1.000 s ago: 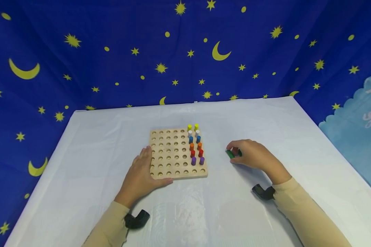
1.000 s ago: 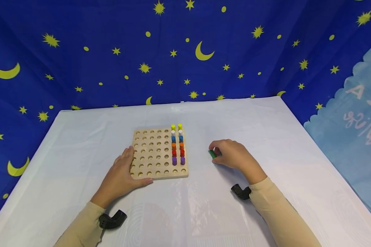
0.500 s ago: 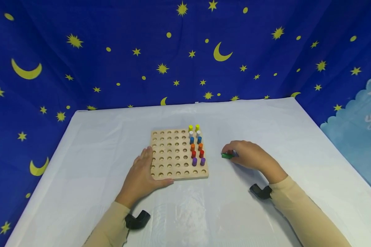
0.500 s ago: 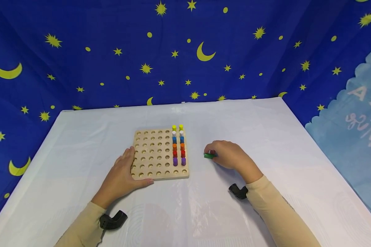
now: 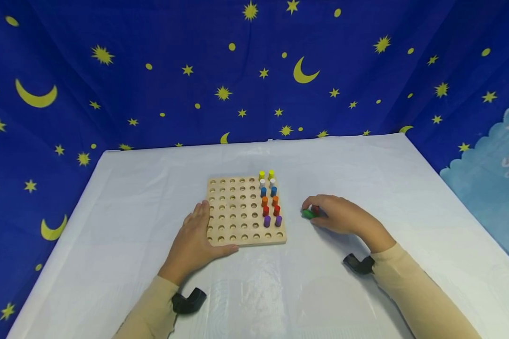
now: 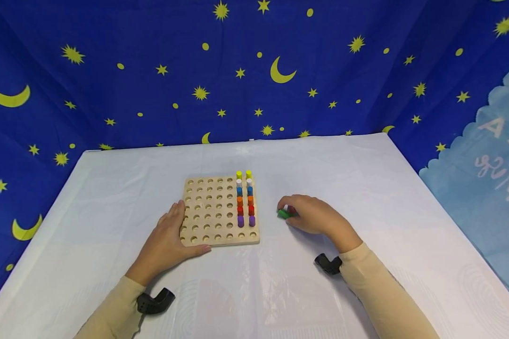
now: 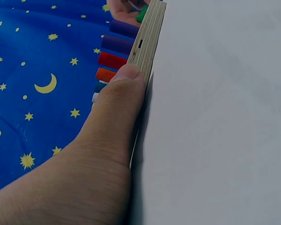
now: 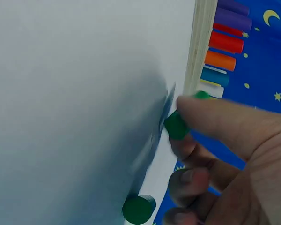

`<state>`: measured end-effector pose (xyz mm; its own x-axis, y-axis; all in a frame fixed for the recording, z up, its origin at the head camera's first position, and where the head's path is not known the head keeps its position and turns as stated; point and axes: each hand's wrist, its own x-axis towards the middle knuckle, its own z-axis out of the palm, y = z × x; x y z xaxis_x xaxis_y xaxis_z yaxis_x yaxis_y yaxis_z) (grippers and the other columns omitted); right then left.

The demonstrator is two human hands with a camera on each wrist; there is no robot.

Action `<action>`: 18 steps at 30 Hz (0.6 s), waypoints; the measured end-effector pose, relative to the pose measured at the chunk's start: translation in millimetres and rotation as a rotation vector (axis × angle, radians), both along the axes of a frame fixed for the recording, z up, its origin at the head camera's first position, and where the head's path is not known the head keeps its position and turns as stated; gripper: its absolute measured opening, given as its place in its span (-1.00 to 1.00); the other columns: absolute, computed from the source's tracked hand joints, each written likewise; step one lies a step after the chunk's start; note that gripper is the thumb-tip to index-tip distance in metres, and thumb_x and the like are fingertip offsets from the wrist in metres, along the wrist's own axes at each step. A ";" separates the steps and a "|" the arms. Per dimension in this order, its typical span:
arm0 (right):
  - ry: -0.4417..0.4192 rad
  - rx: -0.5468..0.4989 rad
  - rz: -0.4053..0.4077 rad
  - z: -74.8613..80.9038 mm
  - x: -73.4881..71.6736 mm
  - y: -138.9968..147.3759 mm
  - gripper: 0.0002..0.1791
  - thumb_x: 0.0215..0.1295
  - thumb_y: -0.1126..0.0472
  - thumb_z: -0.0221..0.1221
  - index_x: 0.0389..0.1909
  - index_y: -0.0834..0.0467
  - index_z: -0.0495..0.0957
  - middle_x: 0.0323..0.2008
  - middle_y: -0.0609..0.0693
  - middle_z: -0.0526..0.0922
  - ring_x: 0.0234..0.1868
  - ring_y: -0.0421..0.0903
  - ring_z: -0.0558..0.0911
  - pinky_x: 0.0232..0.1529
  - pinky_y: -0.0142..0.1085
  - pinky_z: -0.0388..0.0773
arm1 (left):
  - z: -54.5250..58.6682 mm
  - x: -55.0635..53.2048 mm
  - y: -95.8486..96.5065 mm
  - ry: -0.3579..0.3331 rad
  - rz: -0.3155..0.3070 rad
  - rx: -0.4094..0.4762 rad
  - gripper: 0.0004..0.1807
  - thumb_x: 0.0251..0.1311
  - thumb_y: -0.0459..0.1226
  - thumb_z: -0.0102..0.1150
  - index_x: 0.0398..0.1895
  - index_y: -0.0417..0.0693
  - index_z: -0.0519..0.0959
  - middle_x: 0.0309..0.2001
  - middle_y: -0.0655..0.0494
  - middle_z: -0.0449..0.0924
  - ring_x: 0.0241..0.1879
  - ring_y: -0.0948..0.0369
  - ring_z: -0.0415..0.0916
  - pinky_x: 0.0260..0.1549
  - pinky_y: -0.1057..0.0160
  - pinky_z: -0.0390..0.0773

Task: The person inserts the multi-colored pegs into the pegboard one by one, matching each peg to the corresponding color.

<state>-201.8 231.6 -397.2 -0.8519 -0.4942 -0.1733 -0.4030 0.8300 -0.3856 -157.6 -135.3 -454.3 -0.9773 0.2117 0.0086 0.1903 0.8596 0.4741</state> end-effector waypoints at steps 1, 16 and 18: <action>-0.002 -0.031 0.000 0.1 0.4 -0.1 -0.66 0.24 0.23 0.34 0.02 -0.02 0.57 -0.26 -0.16 0.63 -0.33 -0.22 0.52 -0.24 -0.29 0.56 | 0.1 -0.1 0.0 0.000 0.000 0.000 0.63 -0.36 0.59 0.23 0.58 -0.29 -0.21 0.59 -0.20 -0.16 0.59 -0.09 -0.17 0.56 -0.08 -0.07; -0.004 -0.376 0.093 14.0 23.8 -41.2 -0.72 0.15 0.22 0.41 -0.15 -0.03 0.56 -0.29 -0.18 0.65 -0.44 -0.23 0.47 -0.47 -0.42 0.47 | 1.0 0.2 0.1 -0.009 0.001 0.003 0.62 -0.35 0.59 0.23 0.58 -0.29 -0.22 0.59 -0.19 -0.17 0.59 -0.09 -0.18 0.56 -0.08 -0.08; 0.005 -0.377 0.110 13.9 27.2 -48.6 -0.72 0.16 0.21 0.40 -0.13 -0.02 0.58 -0.30 -0.21 0.65 -0.50 -0.27 0.45 -0.50 -0.44 0.46 | 1.0 0.3 0.3 -0.010 0.002 0.003 0.62 -0.35 0.59 0.23 0.58 -0.29 -0.22 0.59 -0.19 -0.17 0.59 -0.09 -0.18 0.56 -0.08 -0.08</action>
